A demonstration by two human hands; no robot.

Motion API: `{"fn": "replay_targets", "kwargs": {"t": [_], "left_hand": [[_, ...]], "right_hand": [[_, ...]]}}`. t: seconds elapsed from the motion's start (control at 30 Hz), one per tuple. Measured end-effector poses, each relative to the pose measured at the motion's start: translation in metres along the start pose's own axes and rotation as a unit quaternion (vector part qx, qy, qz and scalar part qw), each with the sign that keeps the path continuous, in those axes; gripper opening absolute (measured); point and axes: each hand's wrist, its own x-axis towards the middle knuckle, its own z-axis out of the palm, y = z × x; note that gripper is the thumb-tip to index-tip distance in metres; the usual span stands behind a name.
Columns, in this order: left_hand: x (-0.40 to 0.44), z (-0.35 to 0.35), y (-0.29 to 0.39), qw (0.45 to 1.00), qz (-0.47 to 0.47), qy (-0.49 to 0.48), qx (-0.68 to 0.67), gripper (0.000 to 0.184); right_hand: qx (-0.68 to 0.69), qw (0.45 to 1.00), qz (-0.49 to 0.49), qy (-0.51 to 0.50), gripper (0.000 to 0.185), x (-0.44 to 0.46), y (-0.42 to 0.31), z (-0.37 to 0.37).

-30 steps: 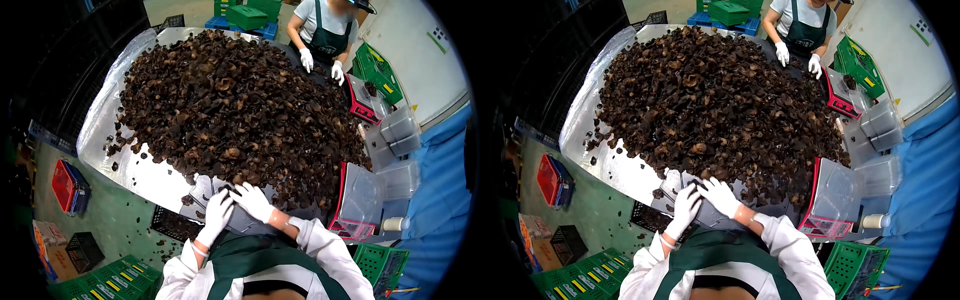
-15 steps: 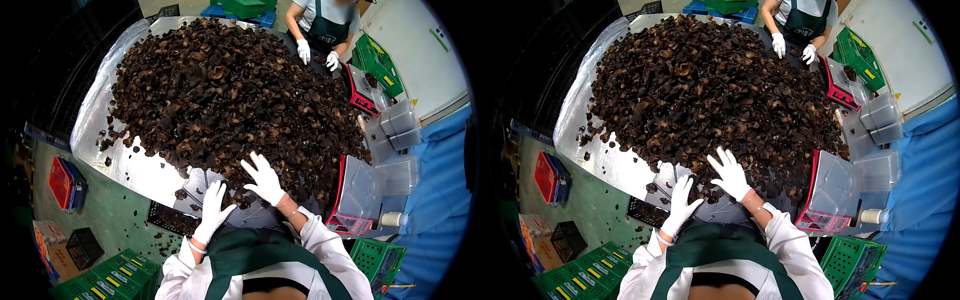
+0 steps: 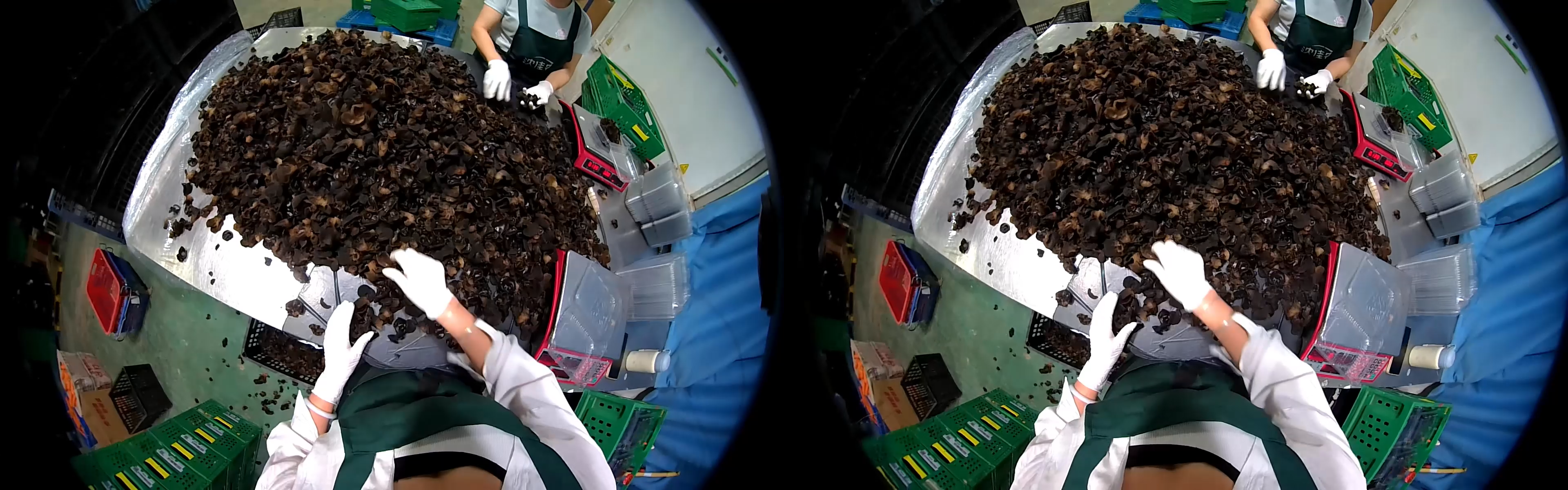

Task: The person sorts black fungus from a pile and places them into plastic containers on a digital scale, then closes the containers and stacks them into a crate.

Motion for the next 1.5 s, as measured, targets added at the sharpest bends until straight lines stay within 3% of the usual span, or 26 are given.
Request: {"fn": "replay_targets", "kwargs": {"t": [0.03,0.13,0.27,0.33,0.4,0.47,0.5,0.53,0.6,0.67,0.7,0.73,0.87,0.93,1.07,1.17,1.27,1.33,1.4,1.43,1.47,1.5], "left_hand": [[-0.001,-0.001,0.002,1.000,-0.003,-0.003,0.000,0.073],[-0.009,-0.007,0.005,1.000,-0.006,-0.007,0.015,0.074],[-0.021,-0.014,0.008,0.998,-0.008,-0.045,0.047,0.078],[-0.028,-0.006,0.007,0.997,-0.008,-0.054,0.048,0.080],[-0.034,0.010,-0.004,0.993,0.052,-0.064,0.083,0.081],[-0.008,0.000,0.020,0.995,0.012,-0.070,0.071,0.082],[-0.005,0.005,0.012,0.997,0.012,-0.040,0.066,0.082],[-0.004,0.008,0.002,0.998,0.010,-0.011,0.061,0.081],[0.011,0.001,0.003,0.998,0.010,-0.033,0.061,0.079],[0.017,0.002,-0.003,0.993,0.054,-0.087,0.050,0.075],[0.015,0.000,-0.001,0.985,0.070,-0.132,0.090,0.070],[0.009,0.003,-0.004,0.987,0.092,-0.128,0.038,0.069],[-0.005,0.001,0.001,0.984,0.101,-0.142,0.037,0.073],[0.001,0.004,0.004,0.990,0.082,-0.107,0.050,0.075],[0.023,0.015,0.000,0.989,0.106,-0.095,0.029,0.068],[0.013,0.013,0.002,0.977,0.149,-0.114,0.103,0.073],[0.009,0.018,0.001,0.979,0.155,-0.095,0.094,0.060],[0.015,0.025,0.001,0.993,0.099,-0.055,0.020,0.048],[0.028,0.027,0.005,0.998,0.043,-0.023,-0.041,0.037],[0.033,0.028,0.008,0.990,-0.039,-0.021,-0.131,0.035],[0.037,0.027,0.013,0.968,-0.120,-0.019,-0.219,0.033],[0.041,0.026,0.018,0.898,-0.242,-0.041,-0.364,0.031]], "right_hand": [[-0.026,0.999,0.015,-0.013,0.031,0.006,0.010,0.013],[-0.017,0.996,0.045,-0.072,0.019,0.010,0.033,0.025],[0.124,0.983,0.135,-0.018,0.013,0.004,-0.007,-0.022],[0.175,0.984,-0.018,-0.031,0.018,-0.015,-0.035,-0.014],[0.299,0.932,0.001,-0.204,0.031,-0.031,-0.077,-0.024],[0.101,0.969,-0.099,-0.203,0.043,-0.035,-0.074,-0.004],[0.141,0.974,-0.119,-0.130,0.049,-0.026,-0.058,-0.001],[-0.005,0.987,-0.120,-0.106,0.059,-0.026,-0.044,0.001],[-0.058,0.985,-0.092,-0.133,0.067,-0.034,-0.018,0.004],[-0.047,0.965,-0.123,-0.225,0.071,-0.057,-0.002,0.009],[-0.017,0.963,-0.122,-0.239,0.073,-0.067,-0.003,0.005],[0.014,0.959,-0.122,-0.255,0.075,-0.077,-0.004,0.000],[-0.021,0.956,-0.133,-0.262,0.081,-0.092,-0.011,-0.012],[-0.050,0.960,-0.124,-0.247,0.082,-0.083,-0.013,-0.005],[-0.050,0.977,-0.109,-0.177,0.062,-0.072,-0.009,0.017],[-0.045,0.971,-0.118,-0.203,0.060,-0.085,-0.003,0.013],[0.057,0.987,-0.027,-0.150,0.054,-0.097,-0.003,0.004],[0.129,0.987,0.043,-0.089,0.049,-0.095,-0.001,-0.001],[0.247,0.964,0.095,0.001,0.035,-0.090,0.003,-0.002],[0.437,0.870,0.228,-0.020,0.030,-0.091,0.004,-0.006],[0.602,0.721,0.343,-0.036,0.026,-0.090,0.004,-0.016],[0.669,0.638,0.380,-0.036,0.022,-0.087,0.004,-0.030]]}}
